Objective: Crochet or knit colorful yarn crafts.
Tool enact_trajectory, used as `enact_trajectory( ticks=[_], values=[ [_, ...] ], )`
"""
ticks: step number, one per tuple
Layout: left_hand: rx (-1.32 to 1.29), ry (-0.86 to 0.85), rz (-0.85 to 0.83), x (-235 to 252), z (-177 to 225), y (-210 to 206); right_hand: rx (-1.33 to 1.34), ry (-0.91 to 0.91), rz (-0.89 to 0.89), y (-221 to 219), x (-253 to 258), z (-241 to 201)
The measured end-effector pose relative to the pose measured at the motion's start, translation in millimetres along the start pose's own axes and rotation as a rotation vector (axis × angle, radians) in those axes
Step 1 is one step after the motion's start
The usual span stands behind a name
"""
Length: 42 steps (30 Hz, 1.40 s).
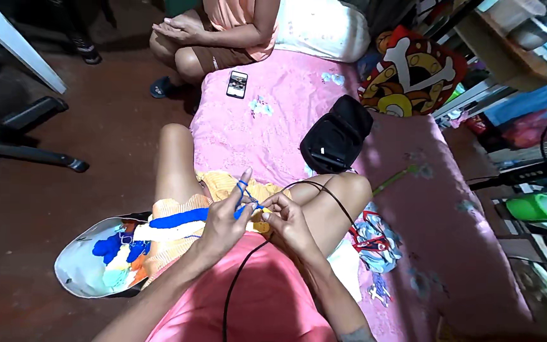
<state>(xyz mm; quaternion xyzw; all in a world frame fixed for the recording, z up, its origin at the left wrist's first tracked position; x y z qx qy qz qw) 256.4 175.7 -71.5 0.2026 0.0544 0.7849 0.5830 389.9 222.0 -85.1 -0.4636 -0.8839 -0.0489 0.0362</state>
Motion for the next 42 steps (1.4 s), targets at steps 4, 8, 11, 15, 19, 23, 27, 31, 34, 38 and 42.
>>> enact_trajectory(
  ticks=[4, 8, 11, 15, 19, 23, 27, 31, 34, 38, 42],
  values=[
    [0.048, -0.195, 0.081, -9.7, 10.9, -4.2, 0.402, -0.061, -0.008, -9.1, 8.0, 10.8],
    [-0.44, 0.197, -0.02, 5.4, -12.3, -0.4, 0.636, 0.019, 0.047, -14.7, 9.5, 24.6],
    [-0.499, 0.261, -0.02, 7.2, -17.3, 2.3, 0.124, 0.232, 0.182, -1.9, 0.4, 6.4],
    [-0.441, 0.256, -0.034, 10.0, -15.9, 6.8, -0.542, 0.542, 0.224, 1.5, -13.4, -20.4],
    [-0.434, 0.281, -0.112, 12.6, -17.3, 9.6, -0.724, 0.643, 0.196, -0.4, -17.4, -31.7],
    [-0.416, 0.293, -0.158, 14.9, -20.6, 11.3, -0.719, 0.68, 0.162, -1.0, -17.1, -33.0],
    [-0.42, 0.299, -0.187, 16.5, -21.9, 12.6, -0.742, 0.695, 0.136, -3.5, -18.1, -36.5],
    [-0.444, 0.312, -0.218, 17.3, -26.7, 9.8, -0.704, 0.678, 0.099, -3.2, -18.9, -34.4],
    [-0.479, 0.326, -0.231, 18.7, -29.5, 8.8, -0.578, 0.608, 0.078, 1.0, -16.9, -27.1],
    [-0.524, 0.336, -0.241, 19.5, -30.5, 7.6, -0.487, 0.55, 0.063, 3.7, -15.9, -21.5],
    [-0.609, 0.399, -0.255, 17.8, -35.3, 3.5, -0.167, 0.371, 0.059, 6.8, -11.4, -8.9]
  ],
)
Point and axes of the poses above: each hand's wrist, its own x-axis towards the middle knuckle, its own y-axis out of the back of the hand, z = x × y, the point moved 10 cm from there along x, towards the middle knuckle, and after that the axes turned 10 degrees about y, right-handed, at the moved point
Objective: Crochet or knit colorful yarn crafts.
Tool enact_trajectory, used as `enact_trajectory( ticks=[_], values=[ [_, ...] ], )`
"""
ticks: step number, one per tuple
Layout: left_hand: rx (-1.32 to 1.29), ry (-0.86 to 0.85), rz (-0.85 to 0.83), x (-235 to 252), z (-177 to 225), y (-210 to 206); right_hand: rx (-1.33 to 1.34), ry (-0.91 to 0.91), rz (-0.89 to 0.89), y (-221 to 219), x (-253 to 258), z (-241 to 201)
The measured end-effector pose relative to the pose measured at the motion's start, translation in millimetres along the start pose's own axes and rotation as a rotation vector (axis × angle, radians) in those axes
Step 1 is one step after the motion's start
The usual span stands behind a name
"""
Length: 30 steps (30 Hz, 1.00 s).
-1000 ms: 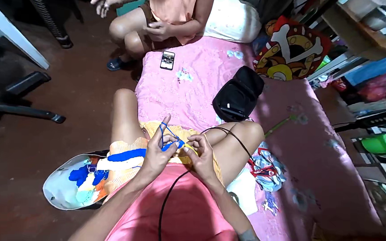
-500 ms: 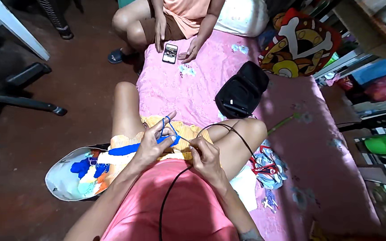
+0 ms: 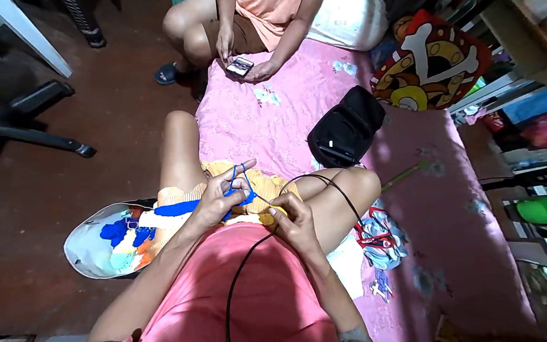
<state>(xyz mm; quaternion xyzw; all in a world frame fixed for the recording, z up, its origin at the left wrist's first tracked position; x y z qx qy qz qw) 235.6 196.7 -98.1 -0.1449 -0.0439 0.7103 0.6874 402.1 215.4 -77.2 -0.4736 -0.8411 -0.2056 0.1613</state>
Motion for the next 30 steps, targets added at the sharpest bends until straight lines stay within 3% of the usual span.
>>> enact_trajectory(
  ticks=[3, 5, 7, 10, 13, 16, 18, 24, 30],
  values=[
    [-0.027, -0.005, 0.007, 0.2, -3.2, -5.7, 0.566, -0.339, 0.05, -15.2, -5.1, 24.8],
    [0.065, -0.061, 0.068, -1.1, 0.0, -8.7, 0.801, -0.455, 0.056, -27.5, -8.8, 32.7],
    [0.247, -0.146, 0.148, -4.1, 2.7, -10.8, 0.715, -0.452, 0.064, -28.3, -7.6, 33.0],
    [0.556, -0.346, 0.239, -13.2, 5.5, -18.1, 0.338, -0.389, 0.037, -23.0, 2.3, 21.4],
    [0.621, -0.49, 0.248, -20.0, 8.5, -24.4, 0.559, -0.453, 0.086, -28.2, 5.4, 29.4],
    [0.354, -0.346, 0.184, -14.2, 8.7, -16.1, 0.795, -0.431, 0.116, -32.0, 4.5, 37.2],
    [0.166, -0.217, 0.127, -8.9, 6.4, -13.3, 0.61, -0.313, 0.151, -23.3, 5.7, 31.8],
    [-0.13, -0.011, 0.038, 1.8, -4.5, -7.7, -0.343, 0.222, 0.093, -5.3, 7.6, -11.9],
    [-0.257, 0.086, -0.048, 5.3, -12.8, -1.6, -0.529, 0.386, 0.039, -6.4, 3.9, -21.7]
  ],
)
Point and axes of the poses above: each hand's wrist, its own x-axis towards the middle knuckle, its own y-axis out of the back of the hand, z = x × y, the point moved 10 cm from there along x, towards the middle knuckle, and after that the axes turned 10 degrees about y, right-handed, at the moved point
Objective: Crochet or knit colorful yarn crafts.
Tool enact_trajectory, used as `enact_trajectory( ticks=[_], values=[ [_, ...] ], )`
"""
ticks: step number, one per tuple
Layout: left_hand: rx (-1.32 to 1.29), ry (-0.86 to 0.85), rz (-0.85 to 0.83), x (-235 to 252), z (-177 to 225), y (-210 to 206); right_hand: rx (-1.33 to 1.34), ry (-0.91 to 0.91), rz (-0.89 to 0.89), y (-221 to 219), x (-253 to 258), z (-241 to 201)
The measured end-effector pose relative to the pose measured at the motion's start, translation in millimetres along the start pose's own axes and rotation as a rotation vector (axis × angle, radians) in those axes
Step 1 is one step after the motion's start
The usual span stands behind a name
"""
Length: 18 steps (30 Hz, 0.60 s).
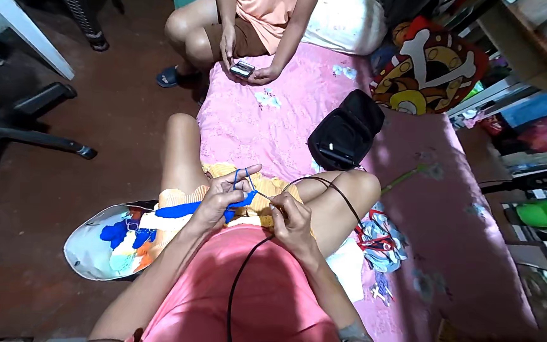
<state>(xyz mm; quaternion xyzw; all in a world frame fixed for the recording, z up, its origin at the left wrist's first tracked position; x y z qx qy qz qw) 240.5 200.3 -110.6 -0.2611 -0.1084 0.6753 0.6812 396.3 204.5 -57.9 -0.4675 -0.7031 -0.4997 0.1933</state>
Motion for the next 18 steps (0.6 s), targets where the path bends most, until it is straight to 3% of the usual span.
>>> enact_trajectory(
  ticks=[3, 5, 7, 10, 13, 18],
  values=[
    [-0.154, 0.071, -0.08, 2.3, -7.7, 1.7, 0.019, 0.05, -0.013, 1.8, -2.1, -1.7],
    [-0.173, 0.082, -0.099, 3.3, -10.9, 3.9, 0.146, -0.016, -0.014, 1.1, -5.5, 4.7],
    [-0.034, 0.04, -0.046, 2.4, -7.3, 5.6, 0.444, -0.246, 0.0, -4.4, -12.8, 20.4],
    [0.387, -0.097, 0.029, -3.1, 5.4, -4.9, 0.983, -0.681, 0.017, -28.5, -28.8, 40.5],
    [0.566, -0.136, 0.022, -2.8, -2.8, -17.5, 1.332, -0.866, 0.116, -47.9, -36.9, 46.7],
    [0.56, -0.078, 0.017, 0.3, -9.9, -18.1, 1.214, -0.856, 0.219, -46.4, -35.2, 53.9]
  ],
)
Point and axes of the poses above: each hand's wrist, its own x-axis towards the middle knuckle, its own y-axis out of the back of the hand, z = x × y, the point moved 10 cm from there along x, towards the middle knuckle, and after that the axes turned 10 degrees about y, right-handed, at the moved point
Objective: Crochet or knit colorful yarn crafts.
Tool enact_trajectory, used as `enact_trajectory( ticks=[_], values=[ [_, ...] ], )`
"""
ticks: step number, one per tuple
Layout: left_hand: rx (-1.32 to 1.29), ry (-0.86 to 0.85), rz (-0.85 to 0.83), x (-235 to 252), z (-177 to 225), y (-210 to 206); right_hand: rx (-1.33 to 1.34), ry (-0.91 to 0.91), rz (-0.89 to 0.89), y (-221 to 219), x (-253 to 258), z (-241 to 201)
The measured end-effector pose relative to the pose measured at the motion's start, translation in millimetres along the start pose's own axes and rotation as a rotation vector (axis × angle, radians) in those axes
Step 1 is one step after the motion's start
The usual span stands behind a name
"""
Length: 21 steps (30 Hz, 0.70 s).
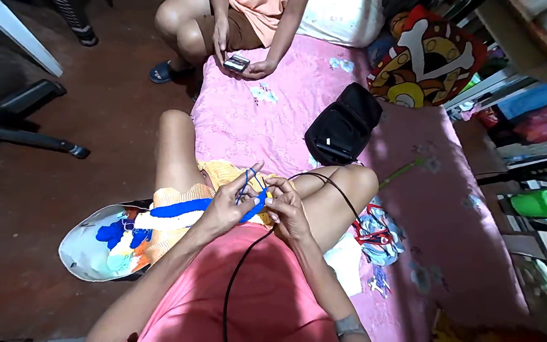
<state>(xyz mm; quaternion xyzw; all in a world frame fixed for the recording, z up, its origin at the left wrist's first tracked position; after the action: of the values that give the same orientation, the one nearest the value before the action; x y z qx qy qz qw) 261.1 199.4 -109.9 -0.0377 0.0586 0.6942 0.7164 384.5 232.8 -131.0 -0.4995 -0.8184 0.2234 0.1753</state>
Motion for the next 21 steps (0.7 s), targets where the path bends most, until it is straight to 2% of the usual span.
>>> enact_trajectory(
  ticks=[5, 9, 11, 13, 15, 17, 19, 21],
  values=[
    [0.01, 0.016, -0.007, 0.2, 0.7, -3.6, -0.311, 0.191, 0.028, -1.2, 0.9, -22.1],
    [-0.003, 0.026, -0.008, 1.7, 0.0, 3.3, -0.687, 0.439, -0.082, -9.8, -4.2, -42.9],
    [0.073, -0.029, 0.042, -0.2, 4.2, 7.6, -0.986, 0.55, -0.147, -19.0, -8.3, -51.3],
    [0.27, -0.203, 0.124, -7.5, 16.9, 4.3, -1.167, 0.561, -0.138, -26.0, -9.7, -55.1],
    [0.384, -0.394, 0.187, -17.8, 29.7, -3.3, -1.096, 0.459, -0.052, -24.1, -6.0, -56.2],
    [0.349, -0.459, 0.221, -22.5, 33.3, -4.1, -0.755, 0.3, 0.041, -14.7, 2.2, -51.2],
    [0.147, -0.367, 0.216, -19.6, 28.0, 3.7, -0.405, 0.165, 0.101, -8.9, 7.6, -39.8],
    [-0.109, -0.197, 0.194, -14.2, 21.7, 13.1, -0.227, 0.119, 0.067, -9.4, 8.1, -30.0]
  ],
)
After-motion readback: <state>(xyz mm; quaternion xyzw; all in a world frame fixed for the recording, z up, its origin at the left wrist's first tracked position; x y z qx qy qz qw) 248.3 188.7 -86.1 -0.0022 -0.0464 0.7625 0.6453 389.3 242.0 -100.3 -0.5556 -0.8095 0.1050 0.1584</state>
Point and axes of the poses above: each hand's wrist, its own x-axis towards the middle knuckle, its own y-axis out of the back of the hand, z = x × y, the point moved 10 cm from there along x, towards the middle knuckle, and after that the axes turned 10 degrees about y, right-handed, at the moved point
